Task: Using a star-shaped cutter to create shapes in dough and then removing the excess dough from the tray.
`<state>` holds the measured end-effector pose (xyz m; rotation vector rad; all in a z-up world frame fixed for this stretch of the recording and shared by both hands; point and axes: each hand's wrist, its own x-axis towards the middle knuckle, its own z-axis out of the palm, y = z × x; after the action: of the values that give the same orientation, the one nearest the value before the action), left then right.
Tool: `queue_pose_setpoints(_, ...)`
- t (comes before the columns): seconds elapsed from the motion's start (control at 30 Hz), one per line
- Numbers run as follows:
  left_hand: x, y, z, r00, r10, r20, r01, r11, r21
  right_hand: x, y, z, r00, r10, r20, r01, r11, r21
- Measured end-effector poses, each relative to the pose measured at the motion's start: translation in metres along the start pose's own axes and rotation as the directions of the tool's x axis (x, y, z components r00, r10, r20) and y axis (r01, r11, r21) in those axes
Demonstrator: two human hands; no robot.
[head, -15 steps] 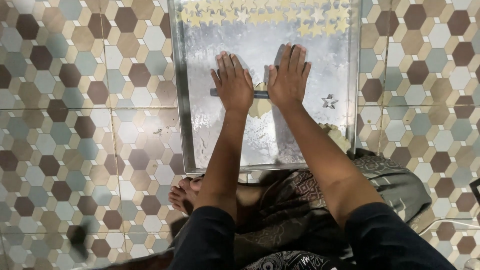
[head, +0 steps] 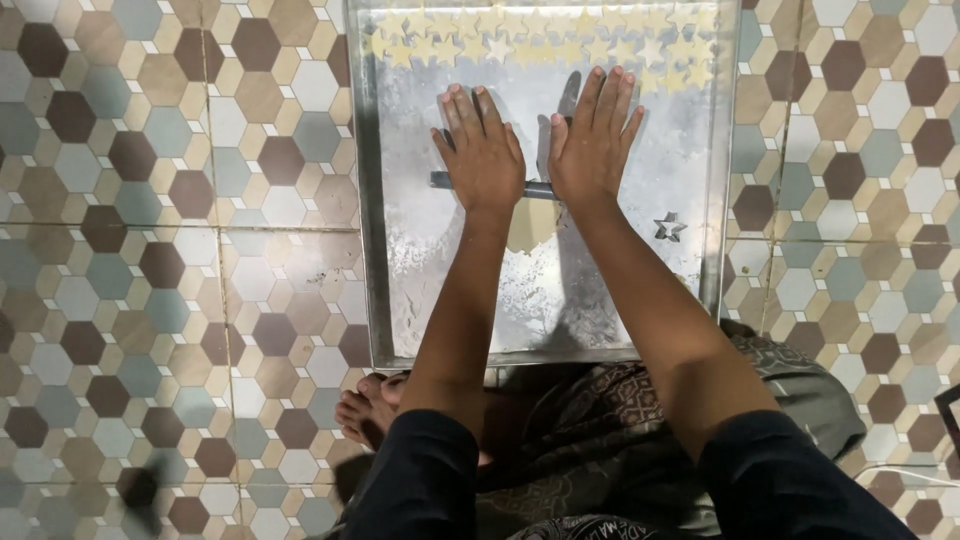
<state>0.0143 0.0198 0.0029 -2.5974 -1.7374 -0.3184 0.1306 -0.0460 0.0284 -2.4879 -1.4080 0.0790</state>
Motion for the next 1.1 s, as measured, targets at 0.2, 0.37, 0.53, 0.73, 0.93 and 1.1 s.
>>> queue_pose_setpoints(0.2, -0.052, -0.015, -0.003, 0.981, 0.086, -0.176, -0.11, 0.986, -0.128, -0.037, -0.003, -0.003, 0.999, -0.034, 0.018, 0.033, 0.998, 0.054)
queue_pose_setpoints(0.37, -0.098, -0.033, -0.003, 0.981, 0.156, -0.116, -0.161, 0.987, -0.029, -0.08, -0.022, -0.033, 0.95, 0.106, 0.294, -0.106, 0.994, -0.018)
queue_pose_setpoints(0.53, -0.146, -0.043, -0.024, 0.982, 0.167, -0.086, -0.17, 0.985, -0.029, -0.123, -0.018, -0.027, 0.975, 0.03, 0.222, -0.038, 0.999, 0.032)
queue_pose_setpoints(0.73, -0.19, -0.062, -0.034, 0.973, 0.23, 0.006, -0.229, 0.971, -0.073, -0.163, -0.012, -0.029, 0.948, -0.042, 0.317, 0.03, 0.999, 0.045)
queue_pose_setpoints(0.93, -0.172, -0.062, -0.041, 0.963, 0.249, 0.108, -0.238, 0.966, -0.105, -0.142, -0.009, -0.027, 0.917, -0.062, 0.393, 0.074, 0.997, -0.015)
queue_pose_setpoints(1.1, -0.111, -0.041, -0.025, 0.986, 0.091, 0.137, -0.078, 0.992, -0.097, -0.088, -0.014, -0.025, 0.946, -0.01, 0.325, 0.01, 1.0, 0.001)
